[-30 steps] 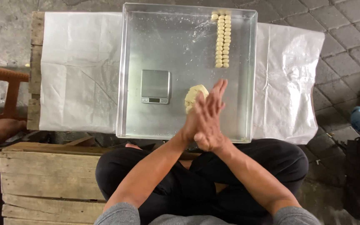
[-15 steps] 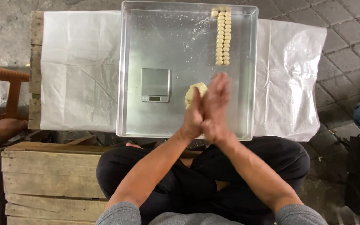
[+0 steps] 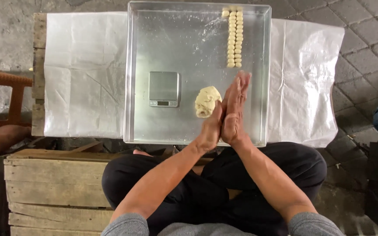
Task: Rolling small pieces of dough into uniform balls and arranging them on a metal tray.
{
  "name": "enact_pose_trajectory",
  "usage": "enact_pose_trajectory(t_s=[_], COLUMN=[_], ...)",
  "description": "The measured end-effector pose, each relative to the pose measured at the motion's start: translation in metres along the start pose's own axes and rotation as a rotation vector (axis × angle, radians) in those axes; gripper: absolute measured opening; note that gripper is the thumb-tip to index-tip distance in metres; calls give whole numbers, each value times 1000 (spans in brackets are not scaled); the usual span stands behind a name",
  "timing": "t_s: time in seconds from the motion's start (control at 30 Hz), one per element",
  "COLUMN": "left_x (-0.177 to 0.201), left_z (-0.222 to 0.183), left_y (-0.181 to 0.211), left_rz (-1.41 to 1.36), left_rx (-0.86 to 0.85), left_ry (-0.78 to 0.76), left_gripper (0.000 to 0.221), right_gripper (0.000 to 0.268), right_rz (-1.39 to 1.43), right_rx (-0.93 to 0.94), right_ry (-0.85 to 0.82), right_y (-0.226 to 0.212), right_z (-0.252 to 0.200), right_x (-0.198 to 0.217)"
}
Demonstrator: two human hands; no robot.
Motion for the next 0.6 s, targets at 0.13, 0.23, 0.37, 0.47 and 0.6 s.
enact_pose_trajectory(t_s=[0.13, 0.23, 0.37, 0.47, 0.6], left_x=[3, 2, -10, -14, -14], left_z=[13, 10, 3, -4, 9], left_y=[16, 20, 19, 26, 31], left_rz=[192, 178, 121, 99, 89], left_rx=[36, 73, 139, 187, 276], left_ry=[-2, 17, 54, 82, 167], left_gripper=[79, 82, 87, 90, 104], right_gripper=[71, 73, 83, 79, 79], right_rz=[147, 260, 371, 257, 230], right_rx=[-192, -277, -236, -262, -349], right_ry=[20, 24, 38, -21, -2], right_y=[-23, -4, 31, -3, 10], right_z=[-9, -10, -51, -11, -10], right_x=[-5, 0, -54, -2, -5])
Point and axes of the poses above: each hand's wrist, its own z-axis towards the middle knuckle, its own x-axis out of the back of the hand, y = z × x, the point moved 1 cm from there along z, towards the middle knuckle, and after that the axes turned 6 degrees about -z, right-handed, at the moved point
